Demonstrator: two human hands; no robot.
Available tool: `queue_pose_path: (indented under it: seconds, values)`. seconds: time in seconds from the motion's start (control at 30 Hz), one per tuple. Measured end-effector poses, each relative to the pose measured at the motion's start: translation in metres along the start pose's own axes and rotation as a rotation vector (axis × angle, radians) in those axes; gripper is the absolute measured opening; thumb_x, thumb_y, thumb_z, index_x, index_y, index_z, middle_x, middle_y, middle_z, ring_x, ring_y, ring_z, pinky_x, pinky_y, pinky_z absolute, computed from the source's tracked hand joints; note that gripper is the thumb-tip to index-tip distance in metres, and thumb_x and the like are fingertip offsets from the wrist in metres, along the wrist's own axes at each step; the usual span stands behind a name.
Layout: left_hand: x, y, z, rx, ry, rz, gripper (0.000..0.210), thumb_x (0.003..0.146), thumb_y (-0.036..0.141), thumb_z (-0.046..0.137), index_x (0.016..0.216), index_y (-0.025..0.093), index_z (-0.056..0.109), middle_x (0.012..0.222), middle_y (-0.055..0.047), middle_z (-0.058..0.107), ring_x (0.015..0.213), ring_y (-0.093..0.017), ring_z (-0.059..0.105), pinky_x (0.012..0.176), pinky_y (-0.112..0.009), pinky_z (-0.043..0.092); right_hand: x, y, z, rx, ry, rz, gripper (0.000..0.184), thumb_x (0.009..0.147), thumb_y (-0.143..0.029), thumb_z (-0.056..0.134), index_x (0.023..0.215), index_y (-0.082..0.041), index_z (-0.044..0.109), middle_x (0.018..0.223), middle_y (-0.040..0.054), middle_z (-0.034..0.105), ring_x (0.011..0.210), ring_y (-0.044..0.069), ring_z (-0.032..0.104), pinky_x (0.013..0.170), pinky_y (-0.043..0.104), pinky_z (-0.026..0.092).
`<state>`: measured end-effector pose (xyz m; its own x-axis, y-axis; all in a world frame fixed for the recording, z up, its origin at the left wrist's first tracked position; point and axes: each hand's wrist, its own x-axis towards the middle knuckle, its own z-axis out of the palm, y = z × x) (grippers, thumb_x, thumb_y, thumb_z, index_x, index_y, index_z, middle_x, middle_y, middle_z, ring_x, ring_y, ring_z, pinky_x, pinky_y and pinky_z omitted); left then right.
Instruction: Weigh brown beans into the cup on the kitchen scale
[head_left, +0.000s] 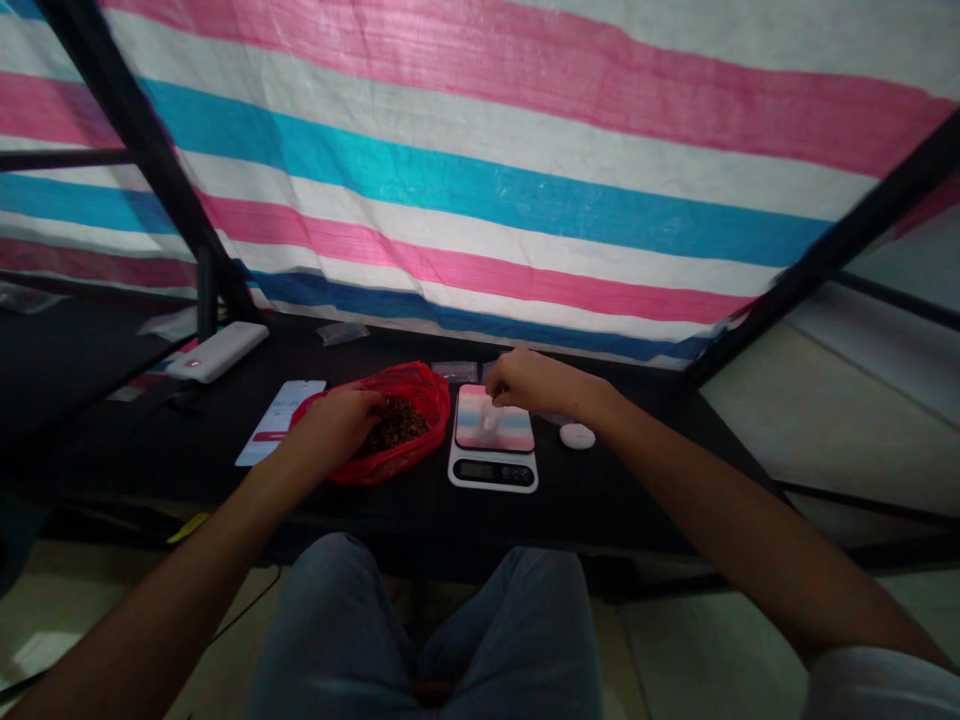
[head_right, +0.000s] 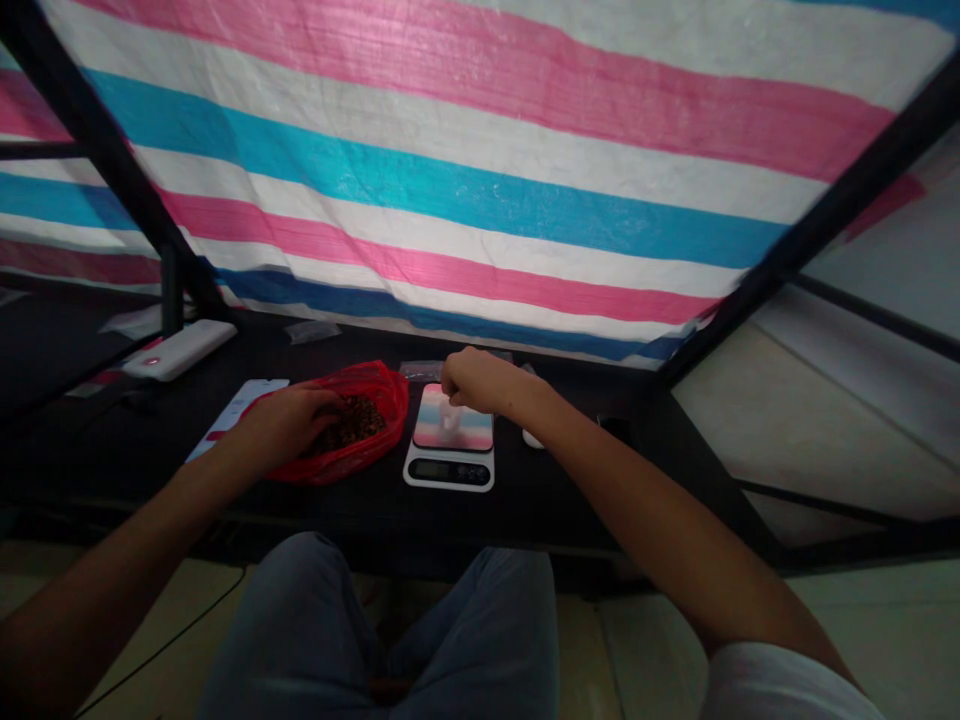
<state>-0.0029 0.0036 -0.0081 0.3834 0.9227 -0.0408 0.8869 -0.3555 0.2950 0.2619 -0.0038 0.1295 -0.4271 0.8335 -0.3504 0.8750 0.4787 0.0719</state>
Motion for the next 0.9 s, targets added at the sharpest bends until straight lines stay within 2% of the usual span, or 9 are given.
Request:
queue_pose_path:
  seconds: [0.23, 0.4, 0.57, 0.77, 0.9]
  values:
    - [-0.003, 0.002, -0.005, -0.01, 0.0, 0.006, 0.041, 0.096, 0.027, 0.047, 0.12, 0.024, 0.081, 0.123, -0.011, 0.079, 0.112, -0.033, 0.074, 0.095, -0.04, 0.056, 0.006, -0.004, 0.004, -0.01, -0.052, 0.001, 0.025, 0.084, -0.009, 0.072, 0.104, -0.015, 0.085, 0.103, 0.0128, 0.082, 0.091, 0.023, 0.075, 0.078, 0.027, 0.048]
    - [-0.006, 0.007, -0.011, 0.001, -0.034, -0.012, 0.042, 0.098, 0.027, 0.047, 0.126, 0.025, 0.079, 0.129, -0.009, 0.078, 0.116, -0.033, 0.073, 0.098, -0.04, 0.055, 0.005, -0.009, 0.0, -0.027, -0.068, 0.004, 0.021, 0.087, -0.011, 0.072, 0.103, -0.015, 0.085, 0.1, 0.0126, 0.082, 0.09, 0.023, 0.075, 0.075, 0.027, 0.047]
    - [-0.004, 0.009, -0.011, -0.026, -0.017, -0.005, 0.044, 0.099, 0.027, 0.048, 0.132, 0.025, 0.076, 0.134, -0.008, 0.076, 0.119, -0.032, 0.072, 0.101, -0.038, 0.054, 0.005, -0.014, -0.002, -0.028, -0.105, -0.006, 0.018, 0.085, -0.012, 0.078, 0.102, -0.014, 0.084, 0.1, 0.0115, 0.082, 0.088, 0.022, 0.074, 0.071, 0.027, 0.045]
    - [0.0, 0.003, -0.005, -0.019, -0.021, 0.051, 0.043, 0.098, 0.026, 0.048, 0.129, 0.025, 0.078, 0.132, -0.007, 0.077, 0.118, -0.03, 0.072, 0.101, -0.037, 0.055, 0.004, -0.005, 0.002, 0.085, -0.054, -0.054, 0.027, 0.085, -0.006, 0.075, 0.111, -0.013, 0.081, 0.104, 0.0099, 0.082, 0.091, 0.02, 0.074, 0.073, 0.024, 0.045]
    - [-0.004, 0.005, -0.008, -0.05, -0.022, 0.017, 0.041, 0.098, 0.027, 0.049, 0.126, 0.026, 0.079, 0.13, -0.006, 0.078, 0.117, -0.03, 0.073, 0.101, -0.037, 0.055, -0.008, 0.005, 0.004, 0.155, 0.064, -0.073, 0.029, 0.091, -0.004, 0.063, 0.113, -0.014, 0.079, 0.109, 0.0095, 0.081, 0.091, 0.018, 0.072, 0.075, 0.024, 0.045]
